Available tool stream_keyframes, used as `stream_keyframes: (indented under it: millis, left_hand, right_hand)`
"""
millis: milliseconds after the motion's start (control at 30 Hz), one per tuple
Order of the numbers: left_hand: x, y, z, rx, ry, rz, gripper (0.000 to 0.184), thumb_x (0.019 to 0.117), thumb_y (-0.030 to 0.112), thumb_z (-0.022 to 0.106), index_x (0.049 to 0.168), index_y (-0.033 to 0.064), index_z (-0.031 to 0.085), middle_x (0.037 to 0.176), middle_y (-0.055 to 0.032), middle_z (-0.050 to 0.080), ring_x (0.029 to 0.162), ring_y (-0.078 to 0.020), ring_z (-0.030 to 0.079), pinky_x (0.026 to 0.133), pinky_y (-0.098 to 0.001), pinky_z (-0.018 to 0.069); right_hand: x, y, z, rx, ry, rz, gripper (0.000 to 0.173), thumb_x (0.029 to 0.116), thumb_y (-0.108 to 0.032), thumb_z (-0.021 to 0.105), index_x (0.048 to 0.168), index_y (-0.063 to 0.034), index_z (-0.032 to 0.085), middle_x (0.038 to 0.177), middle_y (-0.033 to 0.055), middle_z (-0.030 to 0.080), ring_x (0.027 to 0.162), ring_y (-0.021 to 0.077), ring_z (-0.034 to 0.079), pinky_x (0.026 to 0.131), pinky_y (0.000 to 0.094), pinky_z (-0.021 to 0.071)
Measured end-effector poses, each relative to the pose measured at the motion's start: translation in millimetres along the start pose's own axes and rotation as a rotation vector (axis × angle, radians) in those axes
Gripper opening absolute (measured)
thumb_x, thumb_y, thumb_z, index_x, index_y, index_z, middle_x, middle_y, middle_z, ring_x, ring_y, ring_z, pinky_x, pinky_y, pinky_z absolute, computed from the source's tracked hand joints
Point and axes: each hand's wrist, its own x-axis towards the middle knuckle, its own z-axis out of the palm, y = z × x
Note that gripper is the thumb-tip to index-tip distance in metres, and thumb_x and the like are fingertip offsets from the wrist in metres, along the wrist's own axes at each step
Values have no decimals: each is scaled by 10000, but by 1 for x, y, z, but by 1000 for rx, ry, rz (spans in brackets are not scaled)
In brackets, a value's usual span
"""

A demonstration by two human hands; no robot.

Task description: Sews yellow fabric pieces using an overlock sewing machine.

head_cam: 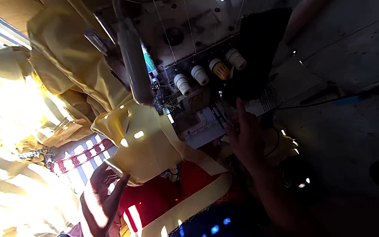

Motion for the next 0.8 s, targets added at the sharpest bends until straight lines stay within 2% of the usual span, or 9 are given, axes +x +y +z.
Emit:
stream_keyframes:
  millis: [167,267,400,467,533,600,700,733,800]
  left_hand:
    - [-11,15,16,291,192,104,712,963,339,652,1492,-74,413,1361,-273,575,1158,-234,622,902,-361,554]
    - [-31,39,32,275,311,119,447,993,202,609,1305,-115,562,1084,-198,639,931,-108,621,743,-224,525]
    - [-43,59,57,159,61,136,315,1030,275,566,1058,19,747,921,-36,740,812,-22,703,738,-205,603]
    - [-41,62,75,88,17,207,296,1023,251,582,1063,11,750,940,-39,751,824,-26,715,738,-203,614]
    - [-37,69,84,75,25,203,295,1023,249,573,1097,22,745,941,-17,759,814,-24,718,717,-201,614]
    - [-37,74,87,30,13,126,321,1052,270,529,1122,31,732,922,15,763,791,-29,725,697,-211,624]
    - [-39,80,91,-190,-135,-50,335,1053,299,553,1146,37,739,951,-3,782,826,-108,760,741,-286,660]
    - [-41,82,94,-262,-172,-104,294,1018,280,616,1106,36,754,939,-21,786,820,-133,766,739,-305,665]
    - [-42,89,97,-268,-207,-154,216,955,252,715,1025,58,779,908,-14,791,814,-116,769,740,-279,663]
  right_hand:
    - [2,-9,-3,65,22,36,649,1041,-414,570,1592,-121,391,1092,141,673,941,265,654,818,429,568]
    - [-13,-20,-5,210,-2,-5,582,1011,-400,611,1448,-21,554,1151,159,688,1012,256,672,865,417,582]
    - [-39,-42,24,156,-170,-246,500,951,-603,614,1192,-190,759,1445,88,601,1379,372,488,1094,594,415]
    - [-56,-51,41,203,-137,-341,219,973,-385,670,971,-191,771,1369,51,659,1345,348,531,1077,564,441]
    - [-73,-64,35,397,-130,-300,141,983,-221,655,934,-122,743,1178,18,728,1226,211,618,1065,419,483]
    - [-87,-80,7,714,-314,-80,166,1006,-167,625,1048,-28,705,942,16,743,903,56,702,833,235,585]
    - [-109,-85,-22,641,-625,-131,175,1044,-169,558,1057,-33,668,732,45,691,616,131,681,561,314,581]
    - [-117,-82,-25,473,-627,-331,149,1011,-117,554,1038,-62,690,747,38,690,651,156,689,568,336,577]
    - [-125,-74,-32,275,-758,-607,192,971,-49,555,1072,-103,709,1008,33,752,1003,202,724,842,366,598]
